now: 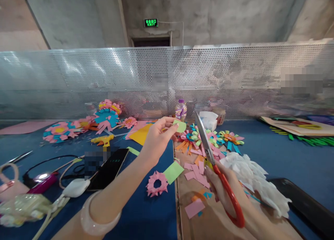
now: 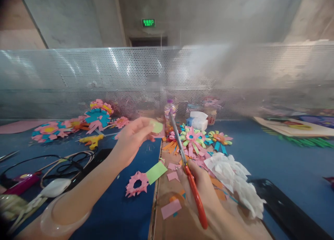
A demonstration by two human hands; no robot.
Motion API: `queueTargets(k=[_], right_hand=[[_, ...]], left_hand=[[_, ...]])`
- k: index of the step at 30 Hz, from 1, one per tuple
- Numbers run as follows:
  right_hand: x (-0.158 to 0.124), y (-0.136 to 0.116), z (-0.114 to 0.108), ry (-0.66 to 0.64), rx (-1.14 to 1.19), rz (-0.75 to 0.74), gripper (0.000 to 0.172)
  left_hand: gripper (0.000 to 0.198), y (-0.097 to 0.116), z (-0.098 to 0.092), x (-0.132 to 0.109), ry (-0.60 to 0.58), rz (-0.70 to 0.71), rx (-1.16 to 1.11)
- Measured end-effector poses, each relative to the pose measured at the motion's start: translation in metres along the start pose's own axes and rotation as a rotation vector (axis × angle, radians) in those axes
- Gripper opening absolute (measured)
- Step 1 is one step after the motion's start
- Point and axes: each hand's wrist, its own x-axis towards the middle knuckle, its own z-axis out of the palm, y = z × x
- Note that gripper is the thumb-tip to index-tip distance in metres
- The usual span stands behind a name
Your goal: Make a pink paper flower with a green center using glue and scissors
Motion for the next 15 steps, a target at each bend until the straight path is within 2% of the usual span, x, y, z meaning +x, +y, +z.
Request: queueTargets(k=[3,7,12,15], right_hand=[[0.0,-0.002,-0.001,-0.046,0.084,-0.046,0.029],[0.003,-0.001,0.0,-0.093,0.105,-0.064,0.029],[0.006,-0.003,0.004,-0.085,-0.001,0.01,0.031],[0.005,-0.005,0.004,-0.069,-0.07,0.003,0.03]], left_hand=[[0.015,-0.002,0.002,-0.001,-0.07,-0.024,-0.05],[0.016,-0.003,0.007,-0.006,-0.098,-0.025,-0.043],[0.017,-0.003,0.011,-0.011,-0.087,-0.034,-0.04],[0.017,-0.003,0.012,-0.013,-0.047,-0.008,-0.046]])
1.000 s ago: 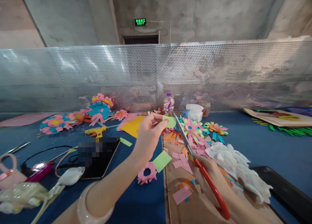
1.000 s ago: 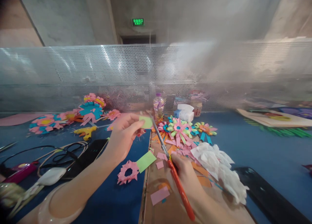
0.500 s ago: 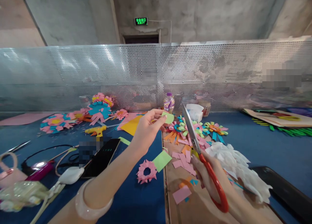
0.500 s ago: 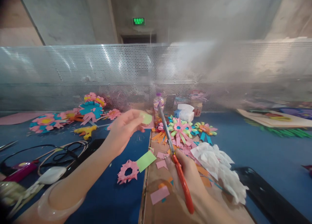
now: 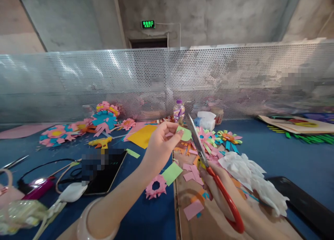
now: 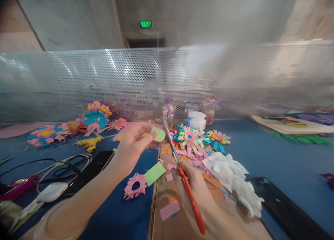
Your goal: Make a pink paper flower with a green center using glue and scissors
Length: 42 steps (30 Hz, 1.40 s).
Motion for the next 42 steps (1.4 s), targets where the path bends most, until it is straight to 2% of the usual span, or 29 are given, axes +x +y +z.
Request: queueTargets(k=[7,16,26,42], right_hand=[[-0.001,-0.002,-0.003,0.018,-0.077,-0.065,0.029],[-0.002,0.001,-0.002,-0.017,-0.066,-0.082,0.024],[-0.001,-0.001,-0.004,0.006,-0.089,-0.132,0.024],[-0.005,-0.004,-0.004,0.029,-0.071,-0.099,0.022]], left_hand=[[0.014,0.003,0.001,-0.002,0.034,0.052,0.047],[0.01,0.008,0.001,-0.004,0.037,0.07,0.073],[0.009,0.009,0.0,-0.003,0.037,0.084,0.109],[0.011,0.013,0.0,-0.004,0.024,0.066,0.073]])
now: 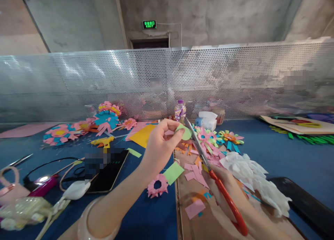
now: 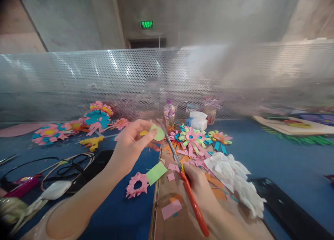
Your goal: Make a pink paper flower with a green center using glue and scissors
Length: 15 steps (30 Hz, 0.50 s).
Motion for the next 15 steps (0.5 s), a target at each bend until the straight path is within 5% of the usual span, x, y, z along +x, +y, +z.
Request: queueTargets(k=[11,15], right_hand=[[0.0,0.01,0.001,-0.026,0.182,0.004,0.027],[0.004,0.011,0.001,-0.025,0.157,0.059,0.027]], left_hand=[[0.033,-0.006,-0.003,0.005,-0.02,-0.015,0.063],[0.017,-0.011,-0.001,0.005,0.016,-0.047,0.034]])
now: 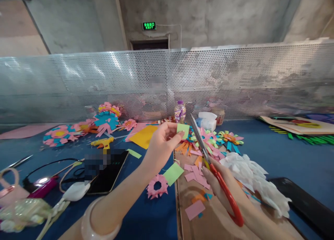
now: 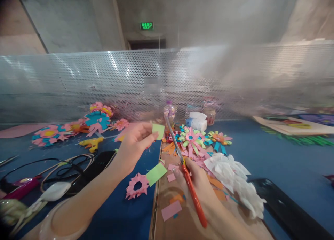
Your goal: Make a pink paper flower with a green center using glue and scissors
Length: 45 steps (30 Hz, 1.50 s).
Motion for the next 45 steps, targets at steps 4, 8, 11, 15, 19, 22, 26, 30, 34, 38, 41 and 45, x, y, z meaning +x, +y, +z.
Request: queueTargets(k=[4,8,11,15,19,22,26,30,34,38,41,45], right_hand=[[0.002,0.0,0.001,0.034,-0.091,0.032,0.035],[0.001,0.0,0.001,0.034,-0.205,-0.038,0.035],[0.001,-0.001,0.001,0.039,-0.242,-0.074,0.035],[0.002,-0.003,0.002,0.046,-0.243,-0.082,0.034],[0.001,-0.002,0.003,0.041,-0.211,-0.098,0.035],[0.001,0.0,0.003,0.051,-0.211,-0.104,0.033],[0.001,0.001,0.002,0.059,-0.217,-0.137,0.03],[0.001,-0.001,0.003,0.06,-0.241,-0.131,0.028],[0.002,-0.003,0.003,0.064,-0.264,-0.115,0.028],[0.0,-0.003,0.002,0.042,-0.254,-0.085,0.029],[-0.001,-0.002,0.001,0.028,-0.255,-0.077,0.031],[-0.001,0.001,-0.001,-0.004,-0.258,-0.075,0.033]], left_hand=[[0.011,-0.001,0.003,-0.002,0.006,-0.048,-0.028],[0.012,-0.003,0.006,-0.003,0.022,-0.087,-0.155],[0.012,-0.005,0.007,-0.004,0.006,-0.088,-0.212],[0.013,-0.003,0.008,-0.005,-0.008,-0.11,-0.269],[0.014,0.0,0.008,-0.007,-0.031,-0.12,-0.293],[0.014,0.003,0.01,-0.008,-0.04,-0.134,-0.299],[0.014,0.005,0.012,-0.009,-0.049,-0.148,-0.313],[0.014,0.005,0.013,-0.01,-0.048,-0.147,-0.321],[0.012,0.005,0.012,-0.01,-0.044,-0.136,-0.308],[0.011,0.002,0.01,-0.009,-0.035,-0.109,-0.264],[0.011,0.0,0.008,-0.007,-0.034,-0.085,-0.232],[0.012,0.0,0.004,-0.005,-0.038,-0.055,-0.162]])
